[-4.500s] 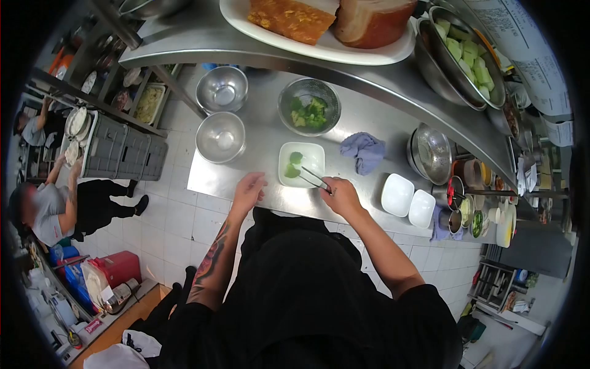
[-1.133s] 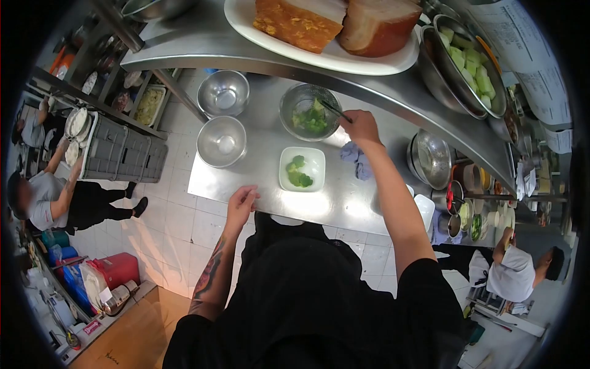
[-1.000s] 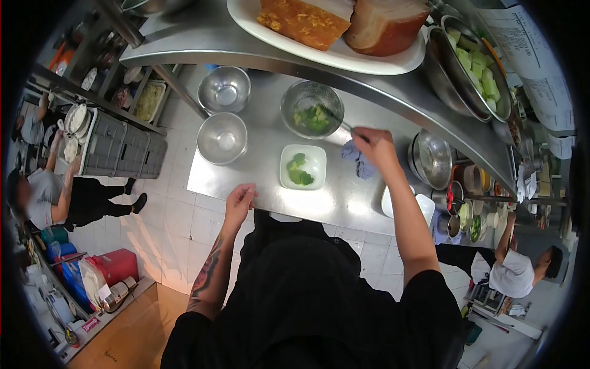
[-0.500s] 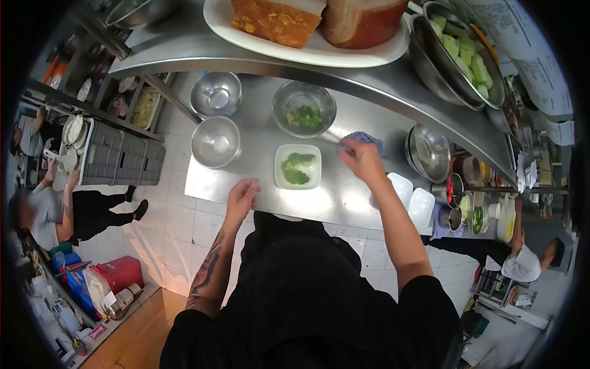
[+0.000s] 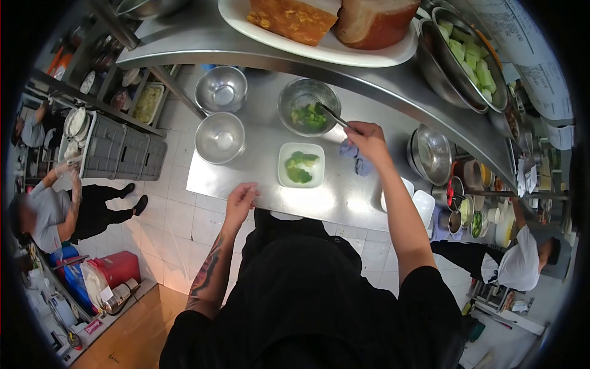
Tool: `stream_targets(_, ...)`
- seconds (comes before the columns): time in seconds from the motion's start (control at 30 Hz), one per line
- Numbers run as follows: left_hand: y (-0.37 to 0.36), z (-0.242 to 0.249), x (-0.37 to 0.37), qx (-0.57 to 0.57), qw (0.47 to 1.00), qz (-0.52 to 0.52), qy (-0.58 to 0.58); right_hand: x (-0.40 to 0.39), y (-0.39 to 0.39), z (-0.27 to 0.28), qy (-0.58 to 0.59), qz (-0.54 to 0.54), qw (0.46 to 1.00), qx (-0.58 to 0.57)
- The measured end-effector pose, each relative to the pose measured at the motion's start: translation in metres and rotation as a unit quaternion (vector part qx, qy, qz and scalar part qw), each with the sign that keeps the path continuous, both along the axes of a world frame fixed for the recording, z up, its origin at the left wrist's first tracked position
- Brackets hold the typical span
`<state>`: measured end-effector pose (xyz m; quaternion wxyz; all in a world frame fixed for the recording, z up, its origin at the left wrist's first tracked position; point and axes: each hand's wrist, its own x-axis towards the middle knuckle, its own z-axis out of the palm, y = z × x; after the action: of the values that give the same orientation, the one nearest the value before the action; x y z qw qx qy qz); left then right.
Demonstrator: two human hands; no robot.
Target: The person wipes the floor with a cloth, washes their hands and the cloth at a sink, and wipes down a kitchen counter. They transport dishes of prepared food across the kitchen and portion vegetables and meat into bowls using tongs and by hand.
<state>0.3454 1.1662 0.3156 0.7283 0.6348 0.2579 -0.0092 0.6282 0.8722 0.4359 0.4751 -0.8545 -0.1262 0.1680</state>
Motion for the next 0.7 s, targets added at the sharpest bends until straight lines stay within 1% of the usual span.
stream_targets(0.07,0.001,-0.002,-0.001,-0.004,1.0,-0.002,-0.001,-0.014,-0.025,0.005,0.02,0.06,0.997,0.032)
stream_targets(0.1,0.0,-0.001,0.0,-0.006,1.0,-0.005,0.001,-0.024,-0.036,0.005,0.022,0.057,0.998,0.03)
stream_targets(0.17,0.0,0.001,0.004,-0.011,1.0,-0.006,-0.001,-0.041,-0.052,0.001,0.122,0.124,0.984,0.031)
stream_targets(0.2,0.0,0.0,0.005,-0.011,1.0,-0.007,0.0,-0.047,-0.055,-0.003,0.123,0.123,0.984,0.031)
stream_targets(0.27,-0.002,-0.006,0.006,-0.015,1.0,-0.009,-0.003,-0.056,-0.058,-0.01,0.113,0.18,0.973,-0.089)
stream_targets(0.3,-0.004,-0.008,0.008,-0.015,1.0,-0.012,-0.003,-0.057,-0.054,-0.005,0.048,0.222,0.961,-0.157)
stream_targets(0.33,-0.005,-0.01,0.01,-0.006,1.0,-0.019,0.0,-0.058,-0.053,-0.007,0.049,0.219,0.962,-0.157)
stream_targets(0.4,-0.008,-0.008,0.013,0.004,1.0,-0.026,0.003,-0.054,-0.048,-0.007,-0.029,0.268,0.945,-0.187)
stream_targets(0.43,-0.009,-0.005,0.013,0.005,1.0,-0.026,0.006,-0.049,-0.046,-0.001,-0.029,0.269,0.945,-0.186)
stream_targets(0.5,-0.009,0.0,0.012,0.006,1.0,-0.023,0.011,-0.035,-0.042,0.016,0.007,0.224,0.967,-0.125)
stream_targets(0.53,-0.009,0.0,0.011,0.002,1.0,-0.02,0.011,-0.028,-0.037,0.018,0.008,0.224,0.966,-0.125)
stream_targets(0.57,-0.009,0.0,0.01,-0.002,1.0,-0.018,0.01,-0.019,-0.027,0.02,-0.091,0.187,0.966,-0.156)
stream_targets(0.6,-0.009,0.0,0.009,-0.003,1.0,-0.018,0.01,-0.013,-0.018,0.022,-0.19,0.146,0.953,-0.186)
stream_targets(0.63,-0.009,0.0,0.008,-0.001,1.0,-0.018,0.014,-0.01,-0.008,0.023,-0.191,0.146,0.953,-0.186)
stream_targets(0.7,-0.007,0.002,0.006,0.002,1.0,-0.016,0.016,-0.006,0.014,0.025,-0.223,0.148,0.913,-0.308)
